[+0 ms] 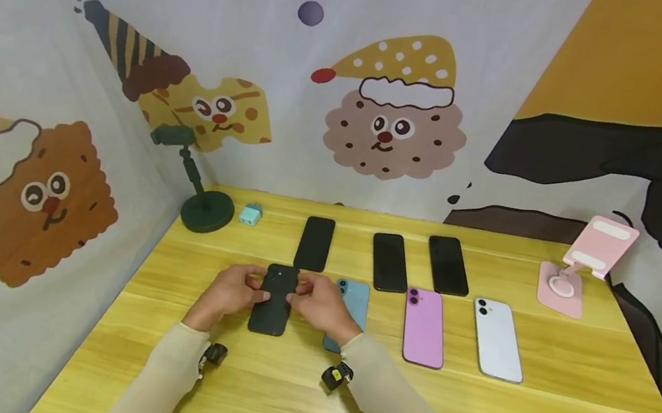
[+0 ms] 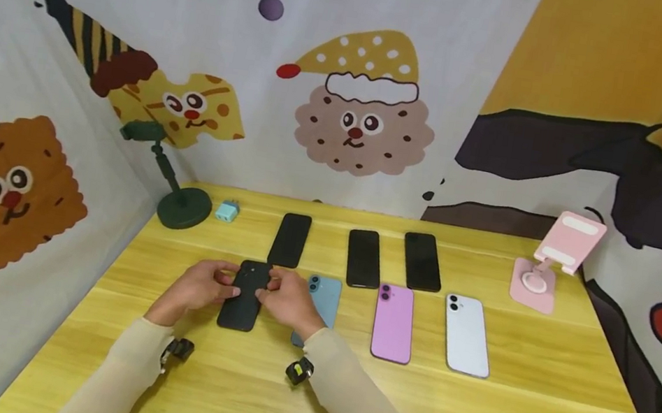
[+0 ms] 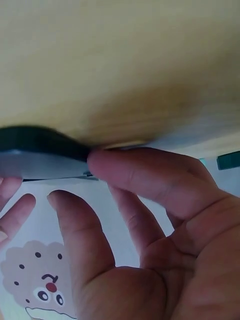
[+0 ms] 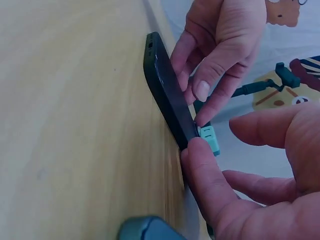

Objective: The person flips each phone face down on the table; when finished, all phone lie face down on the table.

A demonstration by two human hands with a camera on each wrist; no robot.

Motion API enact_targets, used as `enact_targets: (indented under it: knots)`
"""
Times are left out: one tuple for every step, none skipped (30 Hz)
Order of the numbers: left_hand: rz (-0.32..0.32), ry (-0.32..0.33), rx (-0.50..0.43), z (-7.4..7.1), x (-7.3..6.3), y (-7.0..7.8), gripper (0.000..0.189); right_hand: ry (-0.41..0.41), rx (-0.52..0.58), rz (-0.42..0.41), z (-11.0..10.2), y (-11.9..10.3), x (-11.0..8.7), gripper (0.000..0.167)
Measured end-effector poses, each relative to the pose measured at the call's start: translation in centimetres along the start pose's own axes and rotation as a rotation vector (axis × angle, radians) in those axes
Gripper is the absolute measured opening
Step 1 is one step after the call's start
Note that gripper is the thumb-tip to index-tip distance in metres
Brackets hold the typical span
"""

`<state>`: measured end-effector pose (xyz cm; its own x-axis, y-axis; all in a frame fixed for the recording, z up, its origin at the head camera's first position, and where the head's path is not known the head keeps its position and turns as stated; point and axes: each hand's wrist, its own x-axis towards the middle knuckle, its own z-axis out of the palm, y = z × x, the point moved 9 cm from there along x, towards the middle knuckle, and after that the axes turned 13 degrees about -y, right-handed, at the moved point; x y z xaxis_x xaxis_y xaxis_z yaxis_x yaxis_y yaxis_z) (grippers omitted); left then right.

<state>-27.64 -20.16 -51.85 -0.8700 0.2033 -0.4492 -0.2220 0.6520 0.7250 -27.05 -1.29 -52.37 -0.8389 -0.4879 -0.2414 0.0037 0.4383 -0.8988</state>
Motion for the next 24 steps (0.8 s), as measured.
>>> enact_targets:
  knots:
    - [0.000,-0.003,0.000,0.0,0.0,0.1,0.053,-0.005,0.014,-0.006,-0.1,0.0,-0.1,0.058]
    - [-0.002,-0.003,-0.001,0.0,0.0,0.2,0.053,-0.010,0.024,-0.010,-0.1,0.1,-0.1,0.058]
    - [-0.003,-0.002,0.002,-0.1,0.0,0.3,0.054,-0.015,0.030,-0.012,-0.2,0.2,-0.2,0.058]
    - [-0.001,-0.004,0.010,-0.1,0.0,0.4,0.054,-0.020,0.039,-0.014,-0.3,0.2,-0.3,0.059]
    - [0.002,-0.005,0.023,0.0,0.1,0.5,0.055,-0.028,0.049,-0.015,-0.4,0.2,-0.4,0.059]
    - [0.004,-0.006,0.033,0.0,0.2,0.6,0.056,-0.033,0.056,-0.020,-0.5,0.2,-0.5,0.059]
    - [0.007,-0.003,0.042,0.0,0.2,0.8,0.057,-0.034,0.061,-0.025,-0.7,0.1,-0.6,0.059]
    - [0.011,-0.002,0.050,0.0,0.4,0.9,0.058,-0.035,0.066,-0.031,-0.9,0.0,-0.7,0.058]
    - [0.017,-0.003,0.058,0.0,0.5,1.1,0.059,-0.032,0.070,-0.037,-1.2,-0.1,-0.8,0.057]
    - [0.026,-0.004,0.060,0.0,0.6,1.3,0.060,-0.024,0.069,-0.047,-1.5,-0.3,-0.8,0.055]
    - [0.035,-0.003,0.062,0.0,0.7,1.5,0.061,-0.014,0.062,-0.057,-1.9,-0.5,-0.9,0.054]
    - [0.047,-0.002,0.059,0.0,0.8,1.8,0.061,-0.003,0.055,-0.068,-2.3,-0.7,-0.9,0.052]
    - [0.061,-0.003,0.057,-0.1,0.9,2.1,0.062,0.010,0.048,-0.073,-2.7,-0.9,-0.9,0.050]
    - [0.076,-0.007,0.056,-0.1,1.0,2.4,0.062,0.022,0.043,-0.077,-3.0,-1.0,-0.8,0.047]
    - [0.091,-0.010,0.052,-0.1,1.1,2.8,0.062,0.035,0.035,-0.082,-3.4,-1.1,-0.8,0.045]
    - [0.103,-0.017,0.044,-0.1,1.3,3.1,0.062,0.045,0.027,-0.086,-3.7,-1.1,-0.6,0.044]
    - [0.114,-0.025,0.039,-0.2,1.5,3.4,0.062,0.053,0.023,-0.088,-4.0,-1.2,-0.6,0.042]
    - [0.123,-0.032,0.034,-0.2,1.7,3.5,0.061,0.062,0.022,-0.086,-4.3,-1.2,-0.5,0.041]
    - [0.130,-0.038,0.030,-0.3,2.0,3.7,0.061,0.073,0.013,-0.087,-4.6,-1.2,-0.4,0.041]
    - [0.139,-0.041,0.030,-0.3,2.2,3.8,0.061,0.082,0.003,-0.087,-4.9,-1.2,-0.3,0.040]
    - [0.146,-0.043,0.023,-0.4,2.5,3.9,0.061,0.091,-0.008,-0.087,-5.2,-1.3,-0.2,0.040]
    - [0.152,-0.043,0.021,-0.5,2.8,4.0,0.060,0.099,-0.016,-0.084,-5.5,-1.3,-0.1,0.040]
    - [0.158,-0.039,0.019,-0.6,3.1,4.1,0.060,0.108,-0.023,-0.084,-5.8,-1.4,0.0,0.039]
    - [0.165,-0.032,0.018,-0.7,3.4,4.2,0.059,0.117,-0.032,-0.085,-6.1,-1.5,0.1,0.039]
